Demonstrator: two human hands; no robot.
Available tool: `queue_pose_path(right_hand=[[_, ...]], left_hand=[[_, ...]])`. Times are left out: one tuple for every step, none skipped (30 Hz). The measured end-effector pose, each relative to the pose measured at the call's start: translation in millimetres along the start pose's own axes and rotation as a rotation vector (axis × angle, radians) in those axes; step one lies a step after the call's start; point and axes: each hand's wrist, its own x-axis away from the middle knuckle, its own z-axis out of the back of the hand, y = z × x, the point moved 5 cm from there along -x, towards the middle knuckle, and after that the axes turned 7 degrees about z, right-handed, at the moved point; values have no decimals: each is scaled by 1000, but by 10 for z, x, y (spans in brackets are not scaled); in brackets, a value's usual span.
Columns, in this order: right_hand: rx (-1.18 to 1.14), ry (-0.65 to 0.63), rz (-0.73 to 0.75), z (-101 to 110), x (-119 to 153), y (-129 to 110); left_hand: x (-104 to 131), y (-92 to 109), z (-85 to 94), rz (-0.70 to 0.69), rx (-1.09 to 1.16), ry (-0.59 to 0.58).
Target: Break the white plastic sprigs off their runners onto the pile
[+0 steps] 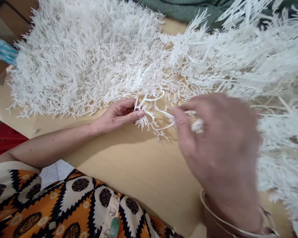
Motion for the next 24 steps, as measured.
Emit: queue_pose_path(right_hand=[[-31,-26,65,-95,-29,-132],[-88,-60,121,-202,-44,-236],[-113,-77,152,-299,-47,-303],[-134,-80,177,-381,-41,-346],[-136,-75,190,-446,-30,-365],[-122,-67,195,-494,-17,-368],[-106,-62,201,-529,-5,-365],[-93,-68,204,-556,3,-358],[-87,-79,208,-576,6,-349],[-89,-91,210,-592,3,-340],[-93,-95,212,-601,-5,-330],[-96,-90,215,-605,-16,-320],[-96,-78,217,-607,-28,-308],[-93,-59,215,-608,-37,-296],[-89,-38,212,-608,-43,-285],[-83,-21,205,-612,-44,-278],[-74,-6,196,-618,-40,-276],[-59,5,186,-627,-33,-278],[-37,19,178,-636,-26,-284],[-12,27,178,-650,-21,-290],[12,29,181,-669,-23,-286],[33,29,178,-686,-32,-257],[50,36,162,-692,-49,-193],[49,35,143,-689,-71,-92]], left_hand=[[-1,-5,-1,0,-1,0],[-2,-9,-2,1,-5,2],[-3,-10,-2,2,-11,4],[-3,-9,-3,1,-15,4],[-4,-4,-2,-3,-19,5],[-5,2,0,-9,-24,7],[-6,10,2,-16,-30,10],[-8,18,7,-23,-37,15],[-9,26,13,-31,-47,23],[-10,33,19,-39,-61,30],[-10,38,24,-46,-78,36],[-11,41,28,-51,-96,41],[-11,42,29,-54,-113,44],[-14,41,30,-55,-129,48],[-18,37,30,-51,-142,53],[-24,32,31,-43,-151,63],[-32,24,34,-31,-157,79],[-42,14,35,-14,-161,94],[-53,1,36,7,-164,106],[-63,-12,35,28,-166,113],[-69,-22,33,44,-165,114],[-72,-26,30,49,-164,110],[-68,-23,24,44,-167,99],[-58,-16,16,35,-172,79]])
